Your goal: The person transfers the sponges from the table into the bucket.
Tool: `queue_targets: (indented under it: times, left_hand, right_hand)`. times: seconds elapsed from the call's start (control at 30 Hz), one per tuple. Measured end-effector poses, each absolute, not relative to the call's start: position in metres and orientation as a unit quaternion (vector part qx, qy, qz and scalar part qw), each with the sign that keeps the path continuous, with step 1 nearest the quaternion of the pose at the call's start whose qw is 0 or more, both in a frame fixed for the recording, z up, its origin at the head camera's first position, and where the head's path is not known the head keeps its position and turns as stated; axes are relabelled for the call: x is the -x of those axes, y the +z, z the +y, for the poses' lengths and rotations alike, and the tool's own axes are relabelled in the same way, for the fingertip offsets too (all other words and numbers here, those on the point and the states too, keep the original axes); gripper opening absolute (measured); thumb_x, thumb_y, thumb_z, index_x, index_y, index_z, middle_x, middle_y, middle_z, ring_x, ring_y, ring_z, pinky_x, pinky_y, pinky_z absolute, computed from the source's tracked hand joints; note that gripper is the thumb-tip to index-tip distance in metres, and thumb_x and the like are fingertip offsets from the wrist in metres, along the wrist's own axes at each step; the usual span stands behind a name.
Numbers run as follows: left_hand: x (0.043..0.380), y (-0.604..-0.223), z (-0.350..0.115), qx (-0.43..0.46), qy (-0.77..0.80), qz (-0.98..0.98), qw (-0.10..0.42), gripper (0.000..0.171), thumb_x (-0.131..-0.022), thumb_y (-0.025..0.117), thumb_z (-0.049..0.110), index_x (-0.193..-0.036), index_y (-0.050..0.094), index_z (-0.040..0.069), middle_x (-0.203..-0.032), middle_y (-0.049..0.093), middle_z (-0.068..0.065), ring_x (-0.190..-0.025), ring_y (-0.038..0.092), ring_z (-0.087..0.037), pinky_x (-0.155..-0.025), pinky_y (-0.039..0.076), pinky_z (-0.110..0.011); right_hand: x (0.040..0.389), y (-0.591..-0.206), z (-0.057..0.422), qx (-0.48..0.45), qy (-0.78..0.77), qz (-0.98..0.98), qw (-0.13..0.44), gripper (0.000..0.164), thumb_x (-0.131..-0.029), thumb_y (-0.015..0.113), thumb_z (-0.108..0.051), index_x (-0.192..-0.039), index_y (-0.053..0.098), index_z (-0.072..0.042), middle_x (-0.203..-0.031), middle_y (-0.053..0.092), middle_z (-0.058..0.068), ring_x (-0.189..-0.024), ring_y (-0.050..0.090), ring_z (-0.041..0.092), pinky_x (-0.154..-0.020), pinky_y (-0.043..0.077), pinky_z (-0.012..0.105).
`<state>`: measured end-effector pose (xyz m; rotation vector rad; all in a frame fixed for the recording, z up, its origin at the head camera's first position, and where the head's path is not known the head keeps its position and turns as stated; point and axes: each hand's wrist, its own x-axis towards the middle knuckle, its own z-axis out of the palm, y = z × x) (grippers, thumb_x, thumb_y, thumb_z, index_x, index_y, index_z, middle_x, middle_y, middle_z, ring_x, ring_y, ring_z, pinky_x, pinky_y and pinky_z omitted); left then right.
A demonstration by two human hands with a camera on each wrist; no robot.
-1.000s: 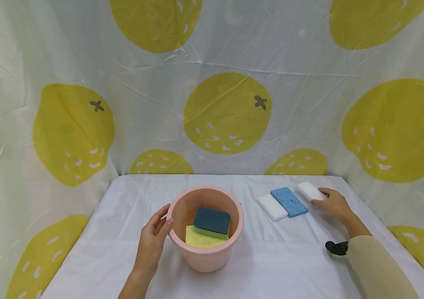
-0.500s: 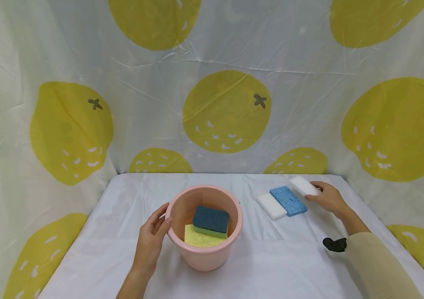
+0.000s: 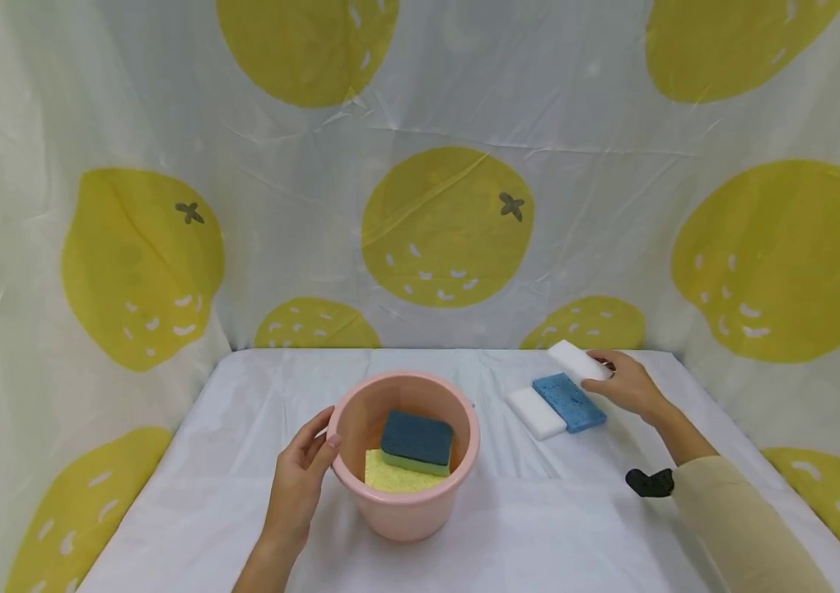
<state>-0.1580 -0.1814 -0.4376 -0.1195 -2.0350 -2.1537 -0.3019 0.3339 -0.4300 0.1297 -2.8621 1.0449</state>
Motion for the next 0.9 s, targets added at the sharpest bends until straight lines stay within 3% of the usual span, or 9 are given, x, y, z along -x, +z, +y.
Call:
queue_targets:
  times: [0.47,0.9]
  left_hand:
    - [0.158,-0.439,-0.181,0.039,-0.724,-0.683,0.089,0.05,-0.103,0.067,0.021,-0.149,0.054,0.009,-0.142,0.06,-0.013,-0.127,0.059,-0.015,-0.099,0.048,-0.022]
    - [0.158,-0.439,-0.181,0.044,-0.723,-0.684,0.092,0.049,-0.104,0.067,0.021,-0.149,0.054,0.009,-0.145,0.059,-0.011,-0.128,0.058,-0.014,-0.099,0.048,-0.022]
  right_hand:
    - [0.301,-0.41,0.29,-0.127,0.337,-0.931,0.066,0.068,-0.091,0.078,-0.023,-0.146,0.051,0.006,-0.135,0.058,0.025,-0.108,0.058,0.038,-0.089,0.053,0.051]
    - [0.297,-0.391,0.261,-0.195,0.323,-0.922,0.087,0.062,-0.088,0.08,-0.02,-0.14,0.057,0.006,-0.127,0.062,0.02,-0.105,0.057,0.032,-0.089,0.052,0.05]
